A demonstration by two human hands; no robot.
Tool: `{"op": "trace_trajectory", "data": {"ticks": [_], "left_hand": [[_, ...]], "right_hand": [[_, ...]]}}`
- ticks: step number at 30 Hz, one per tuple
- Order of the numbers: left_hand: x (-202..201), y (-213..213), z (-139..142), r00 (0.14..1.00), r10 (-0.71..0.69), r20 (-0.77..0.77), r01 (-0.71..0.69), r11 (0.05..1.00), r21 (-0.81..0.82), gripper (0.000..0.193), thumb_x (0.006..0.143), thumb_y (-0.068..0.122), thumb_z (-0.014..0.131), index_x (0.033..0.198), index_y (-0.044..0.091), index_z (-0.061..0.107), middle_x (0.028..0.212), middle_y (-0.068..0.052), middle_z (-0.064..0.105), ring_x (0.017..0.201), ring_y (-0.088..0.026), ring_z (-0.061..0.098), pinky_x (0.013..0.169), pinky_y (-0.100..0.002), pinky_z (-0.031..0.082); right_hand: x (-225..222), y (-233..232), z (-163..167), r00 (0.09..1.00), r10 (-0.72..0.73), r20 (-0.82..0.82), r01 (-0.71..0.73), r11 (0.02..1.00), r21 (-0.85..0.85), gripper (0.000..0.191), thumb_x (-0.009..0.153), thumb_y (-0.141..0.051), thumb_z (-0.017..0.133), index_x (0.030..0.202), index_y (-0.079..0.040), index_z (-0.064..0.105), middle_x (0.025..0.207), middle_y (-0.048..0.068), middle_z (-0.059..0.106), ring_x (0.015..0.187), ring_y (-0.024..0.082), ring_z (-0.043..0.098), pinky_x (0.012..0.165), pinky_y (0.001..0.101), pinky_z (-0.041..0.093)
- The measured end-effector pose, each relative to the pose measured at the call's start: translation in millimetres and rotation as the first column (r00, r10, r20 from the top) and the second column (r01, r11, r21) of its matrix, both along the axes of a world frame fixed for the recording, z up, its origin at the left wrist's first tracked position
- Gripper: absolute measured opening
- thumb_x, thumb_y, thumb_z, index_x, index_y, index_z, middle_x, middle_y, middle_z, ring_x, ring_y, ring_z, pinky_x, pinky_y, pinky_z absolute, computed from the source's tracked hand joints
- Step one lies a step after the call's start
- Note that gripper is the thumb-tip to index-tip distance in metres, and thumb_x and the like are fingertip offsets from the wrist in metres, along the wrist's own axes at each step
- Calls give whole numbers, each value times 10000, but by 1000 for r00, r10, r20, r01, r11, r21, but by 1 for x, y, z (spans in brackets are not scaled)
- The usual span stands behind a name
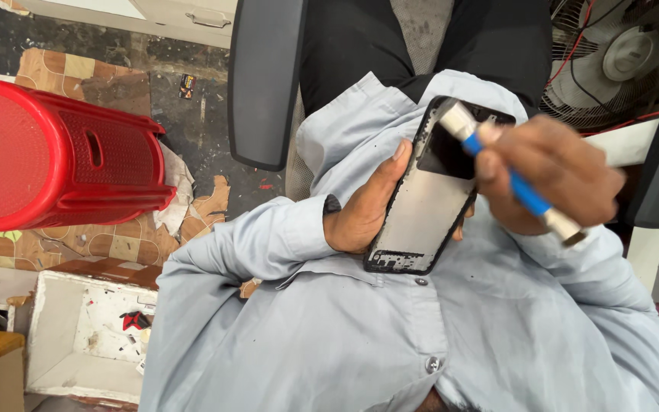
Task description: The person scrapes adhesive residue from the inside of a smartphone frame using a metal tool and a brush, then applies a liquid from a syringe-like tool to the frame. The person also handles a new battery and a flexible ribbon cable.
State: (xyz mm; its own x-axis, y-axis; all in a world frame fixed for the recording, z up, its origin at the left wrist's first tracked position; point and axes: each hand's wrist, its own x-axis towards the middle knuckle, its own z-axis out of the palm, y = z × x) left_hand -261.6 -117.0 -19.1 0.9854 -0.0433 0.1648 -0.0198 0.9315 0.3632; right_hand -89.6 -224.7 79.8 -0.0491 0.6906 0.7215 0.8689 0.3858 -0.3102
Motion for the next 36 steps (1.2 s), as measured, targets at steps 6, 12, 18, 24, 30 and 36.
{"op": "trace_trajectory", "data": {"ticks": [6, 12, 18, 24, 30, 36], "left_hand": [[-2, 0, -7, 999, -20, 45, 16, 995, 103, 806, 1137, 717, 240, 1437, 14, 493, 1155, -210, 662, 1056, -244, 681, 957, -344, 550], [0, -3, -8, 1000, 9, 21, -10, 999, 35, 725, 1110, 674, 270, 1461, 64, 449, 1210, -166, 624, 1031, -252, 682, 958, -370, 571], [4, 2, 2, 998, -21, 61, 22, 1000, -2, 742, 1146, 672, 272, 1483, 38, 460, 1230, -179, 632, 1003, -274, 687, 928, -380, 576], [3, -1, -3, 992, -121, 46, 126, 984, -128, 744, 1118, 675, 247, 1480, 62, 463, 1236, -203, 641, 1047, -298, 695, 957, -384, 574], [-1, 2, -13, 992, -120, -24, 119, 992, -43, 790, 1168, 698, 264, 1396, -23, 495, 1229, -241, 644, 1098, -311, 677, 1006, -387, 551], [6, -4, -7, 997, -66, -32, 60, 988, -140, 740, 1115, 658, 272, 1498, 48, 440, 1314, -180, 600, 1112, -282, 672, 965, -430, 578]], "right_hand": [[6, 7, 6, 974, 223, 27, -225, 973, 56, 98, 872, 46, 718, 947, 100, 687, 793, 175, 705, 586, 231, 687, 483, 324, 539], [-1, 3, -2, 999, 5, 43, -6, 1000, 21, 96, 981, 64, 723, 1061, 104, 689, 885, 207, 706, 666, 261, 694, 522, 329, 529], [7, -8, 4, 996, -49, -71, 43, 996, -78, 148, 1081, -12, 707, 1197, 80, 694, 942, 182, 715, 696, 228, 699, 585, 285, 538], [16, 13, 10, 945, 311, 100, -318, 946, 64, 120, 871, -17, 750, 947, 66, 709, 749, 156, 705, 543, 226, 668, 464, 315, 508], [7, 15, 18, 932, 334, 140, -330, 943, -51, 139, 815, -22, 818, 916, 14, 729, 762, 118, 731, 557, 193, 640, 446, 295, 432], [15, 9, 3, 994, 78, 70, -81, 996, 35, 140, 939, 47, 800, 1051, 74, 721, 883, 189, 726, 691, 231, 668, 533, 297, 485]]}}
